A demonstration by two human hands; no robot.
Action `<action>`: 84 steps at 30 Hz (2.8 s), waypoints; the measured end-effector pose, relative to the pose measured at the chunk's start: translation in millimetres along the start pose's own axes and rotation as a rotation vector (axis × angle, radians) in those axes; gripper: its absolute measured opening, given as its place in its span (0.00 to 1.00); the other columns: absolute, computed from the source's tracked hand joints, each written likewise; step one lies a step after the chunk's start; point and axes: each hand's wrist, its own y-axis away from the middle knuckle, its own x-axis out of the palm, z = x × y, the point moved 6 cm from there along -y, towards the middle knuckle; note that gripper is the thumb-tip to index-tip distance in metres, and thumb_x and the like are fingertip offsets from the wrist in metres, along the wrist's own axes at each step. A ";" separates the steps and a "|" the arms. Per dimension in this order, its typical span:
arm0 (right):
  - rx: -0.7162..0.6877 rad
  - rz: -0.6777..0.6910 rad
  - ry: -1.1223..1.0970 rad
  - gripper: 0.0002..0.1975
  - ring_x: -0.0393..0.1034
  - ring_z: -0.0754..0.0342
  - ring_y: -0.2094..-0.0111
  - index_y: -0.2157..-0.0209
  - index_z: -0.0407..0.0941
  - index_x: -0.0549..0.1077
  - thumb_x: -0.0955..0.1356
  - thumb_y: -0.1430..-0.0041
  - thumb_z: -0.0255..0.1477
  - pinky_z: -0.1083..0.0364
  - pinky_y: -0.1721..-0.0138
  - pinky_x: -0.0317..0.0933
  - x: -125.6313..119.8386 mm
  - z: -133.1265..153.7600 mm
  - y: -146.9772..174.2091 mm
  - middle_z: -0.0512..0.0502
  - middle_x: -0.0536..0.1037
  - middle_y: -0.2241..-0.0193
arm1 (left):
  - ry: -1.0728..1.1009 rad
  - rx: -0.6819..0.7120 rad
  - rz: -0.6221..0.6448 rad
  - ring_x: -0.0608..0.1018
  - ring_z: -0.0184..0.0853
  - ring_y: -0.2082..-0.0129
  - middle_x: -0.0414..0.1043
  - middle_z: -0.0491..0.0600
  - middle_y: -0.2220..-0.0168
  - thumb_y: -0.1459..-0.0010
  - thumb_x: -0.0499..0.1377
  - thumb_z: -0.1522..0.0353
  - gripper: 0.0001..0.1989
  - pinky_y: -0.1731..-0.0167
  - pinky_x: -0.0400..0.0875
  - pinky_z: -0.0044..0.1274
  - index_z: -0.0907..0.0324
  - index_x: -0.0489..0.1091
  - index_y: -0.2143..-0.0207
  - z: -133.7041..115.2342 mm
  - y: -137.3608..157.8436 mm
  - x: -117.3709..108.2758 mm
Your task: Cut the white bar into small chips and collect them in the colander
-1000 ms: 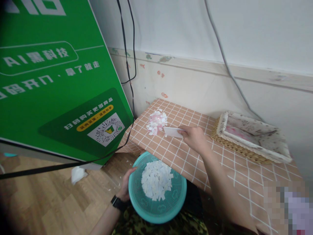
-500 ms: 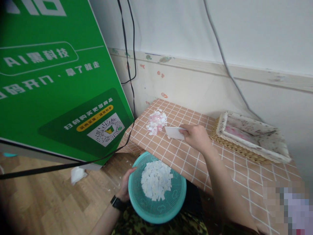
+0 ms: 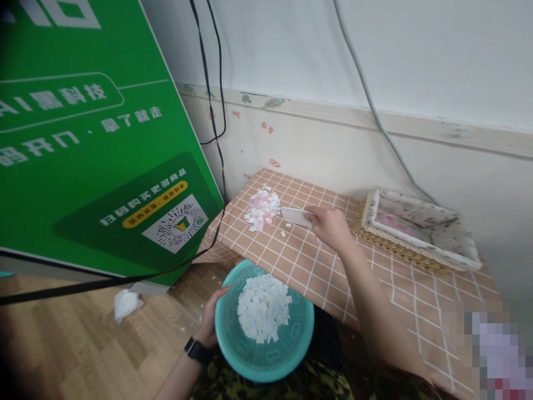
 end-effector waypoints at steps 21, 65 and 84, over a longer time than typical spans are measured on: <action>0.043 0.019 0.086 0.14 0.72 0.52 0.73 0.62 0.47 0.76 0.61 0.44 0.33 0.57 0.73 0.56 -7.1 -8.3 4.8 0.46 0.79 0.74 | 0.017 -0.021 0.032 0.79 0.41 0.69 0.78 0.53 0.74 0.51 0.60 0.65 0.10 0.65 0.71 0.29 0.65 0.75 0.71 0.6 1.2 3.8; -0.023 0.001 0.019 0.15 0.72 0.53 0.72 0.60 0.47 0.75 0.60 0.41 0.33 0.57 0.71 0.57 -4.8 4.4 6.6 0.46 0.79 0.72 | 0.030 -0.045 0.029 0.79 0.42 0.69 0.78 0.53 0.74 0.51 0.60 0.65 0.12 0.65 0.72 0.30 0.66 0.75 0.69 1.7 1.4 4.2; 0.033 -0.006 0.270 0.16 0.71 0.51 0.76 0.60 0.47 0.75 0.59 0.42 0.33 0.56 0.75 0.52 -6.2 11.0 8.6 0.45 0.78 0.77 | 0.000 -0.012 0.011 0.79 0.40 0.70 0.78 0.52 0.75 0.50 0.60 0.66 0.10 0.65 0.71 0.28 0.65 0.74 0.72 0.3 0.5 3.0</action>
